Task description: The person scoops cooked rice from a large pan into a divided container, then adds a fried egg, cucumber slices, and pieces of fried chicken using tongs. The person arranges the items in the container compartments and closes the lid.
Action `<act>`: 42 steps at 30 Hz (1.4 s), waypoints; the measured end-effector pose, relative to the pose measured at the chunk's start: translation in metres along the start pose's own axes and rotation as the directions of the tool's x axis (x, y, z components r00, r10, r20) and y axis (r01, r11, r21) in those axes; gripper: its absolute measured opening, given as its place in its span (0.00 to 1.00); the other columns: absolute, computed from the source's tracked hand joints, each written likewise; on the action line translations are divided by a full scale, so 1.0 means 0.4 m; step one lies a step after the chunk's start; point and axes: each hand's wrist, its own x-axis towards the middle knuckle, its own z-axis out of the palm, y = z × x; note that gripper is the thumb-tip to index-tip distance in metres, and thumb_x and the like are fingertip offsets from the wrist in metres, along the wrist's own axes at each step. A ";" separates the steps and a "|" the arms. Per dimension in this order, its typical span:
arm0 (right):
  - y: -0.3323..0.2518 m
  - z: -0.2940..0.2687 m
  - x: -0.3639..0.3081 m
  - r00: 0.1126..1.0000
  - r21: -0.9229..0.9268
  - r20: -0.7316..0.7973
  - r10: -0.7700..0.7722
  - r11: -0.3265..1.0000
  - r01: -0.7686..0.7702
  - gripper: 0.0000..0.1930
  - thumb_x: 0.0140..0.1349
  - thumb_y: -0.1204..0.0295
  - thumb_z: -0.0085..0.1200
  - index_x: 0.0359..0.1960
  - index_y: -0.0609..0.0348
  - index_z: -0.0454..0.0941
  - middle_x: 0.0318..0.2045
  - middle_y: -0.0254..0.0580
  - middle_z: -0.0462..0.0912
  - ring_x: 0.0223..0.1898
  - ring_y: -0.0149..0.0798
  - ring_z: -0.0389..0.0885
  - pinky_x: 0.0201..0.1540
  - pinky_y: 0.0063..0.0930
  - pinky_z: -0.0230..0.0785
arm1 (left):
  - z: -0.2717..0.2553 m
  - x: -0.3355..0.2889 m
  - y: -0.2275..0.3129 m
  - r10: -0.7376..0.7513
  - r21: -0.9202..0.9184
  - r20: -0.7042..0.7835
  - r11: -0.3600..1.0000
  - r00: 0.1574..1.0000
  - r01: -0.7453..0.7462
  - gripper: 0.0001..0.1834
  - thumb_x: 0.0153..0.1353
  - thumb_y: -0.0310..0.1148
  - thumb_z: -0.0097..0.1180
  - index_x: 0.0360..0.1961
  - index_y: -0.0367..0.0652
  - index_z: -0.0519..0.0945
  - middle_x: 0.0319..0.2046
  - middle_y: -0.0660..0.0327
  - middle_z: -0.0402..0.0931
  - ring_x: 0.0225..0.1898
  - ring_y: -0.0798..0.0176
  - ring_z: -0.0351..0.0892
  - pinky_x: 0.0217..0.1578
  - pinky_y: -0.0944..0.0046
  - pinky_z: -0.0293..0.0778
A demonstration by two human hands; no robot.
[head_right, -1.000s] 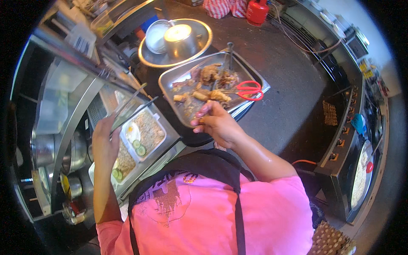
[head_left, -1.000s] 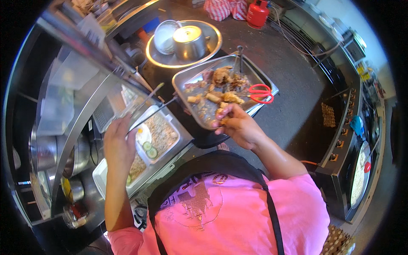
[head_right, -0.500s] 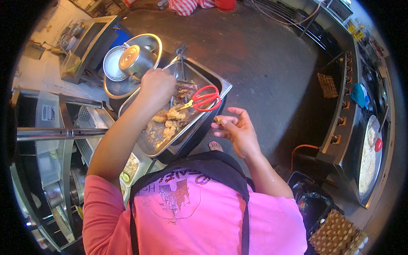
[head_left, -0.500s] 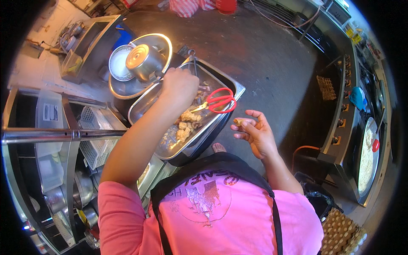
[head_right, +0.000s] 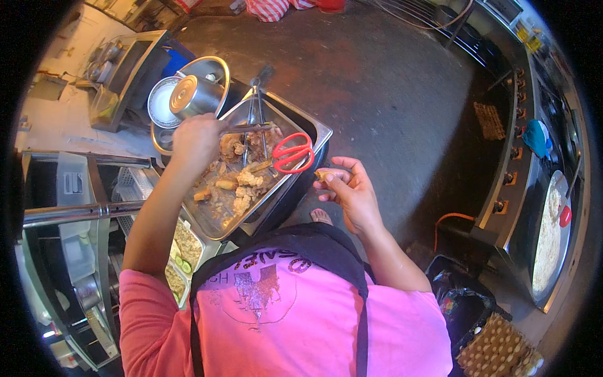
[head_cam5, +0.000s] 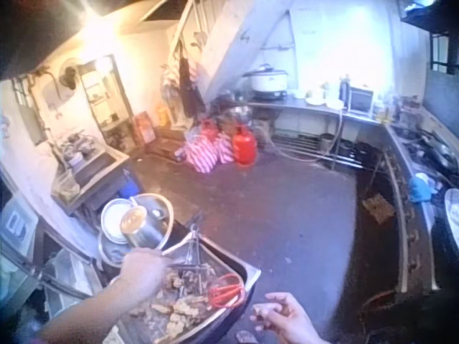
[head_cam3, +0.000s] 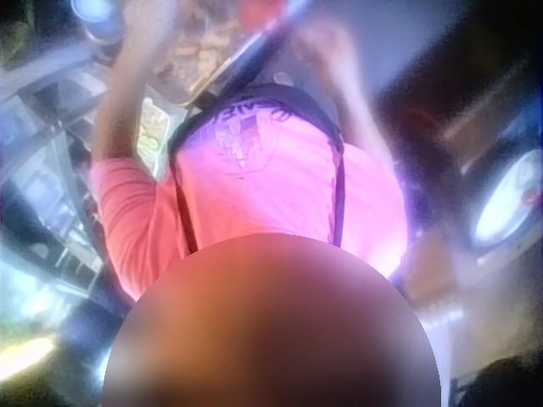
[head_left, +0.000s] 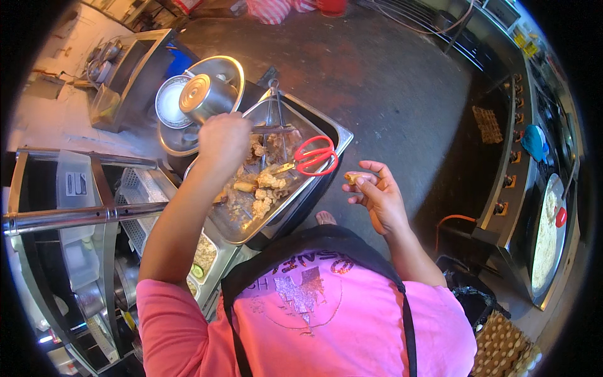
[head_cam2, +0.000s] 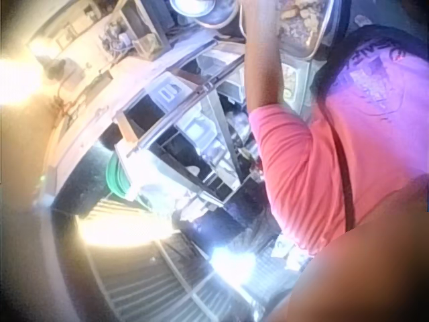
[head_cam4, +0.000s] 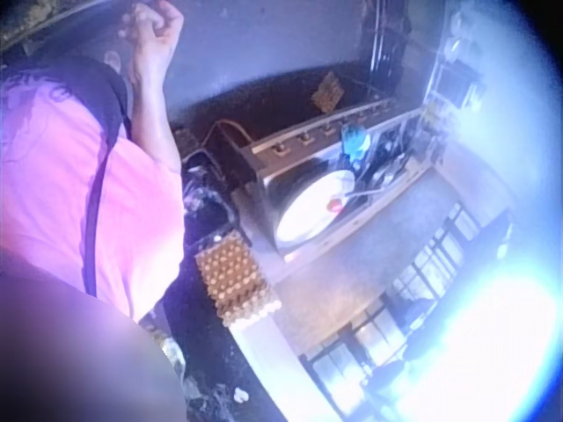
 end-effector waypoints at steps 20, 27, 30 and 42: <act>0.001 0.046 0.110 0.998 -0.049 0.049 -0.033 0.998 0.036 0.13 0.64 0.79 0.43 0.50 0.60 0.66 0.41 0.44 0.78 0.38 0.35 0.79 0.35 0.25 0.69 | -0.013 -0.138 -0.056 -0.083 -0.122 -0.140 0.990 0.987 0.066 0.08 0.54 0.32 0.57 0.35 0.46 0.82 0.29 0.55 0.76 0.37 0.48 0.78 0.37 0.50 0.74; 0.022 0.027 0.070 0.998 -0.069 0.041 -0.046 0.996 0.049 0.15 0.64 0.80 0.46 0.53 0.61 0.66 0.43 0.44 0.78 0.41 0.35 0.79 0.36 0.25 0.69 | 0.030 0.003 0.081 -0.081 0.011 0.224 0.997 0.971 0.080 0.07 0.50 0.29 0.56 0.30 0.42 0.83 0.32 0.53 0.80 0.36 0.50 0.82 0.36 0.53 0.78; 0.020 0.022 0.055 0.997 -0.094 0.038 -0.072 0.993 0.075 0.15 0.64 0.80 0.47 0.53 0.60 0.67 0.43 0.43 0.78 0.41 0.35 0.79 0.36 0.25 0.68 | 0.052 0.025 0.094 -0.092 -0.017 0.221 0.995 0.971 0.099 0.07 0.50 0.28 0.56 0.30 0.42 0.84 0.33 0.53 0.80 0.37 0.50 0.82 0.37 0.54 0.79; 0.054 0.087 0.037 0.977 -0.118 0.150 -0.149 0.979 0.168 0.15 0.64 0.79 0.49 0.52 0.59 0.69 0.43 0.39 0.78 0.40 0.32 0.79 0.34 0.21 0.67 | -0.119 -0.292 -0.161 -0.187 -0.212 -0.163 0.966 0.969 0.150 0.09 0.54 0.30 0.57 0.38 0.49 0.84 0.32 0.58 0.79 0.37 0.50 0.79 0.37 0.54 0.75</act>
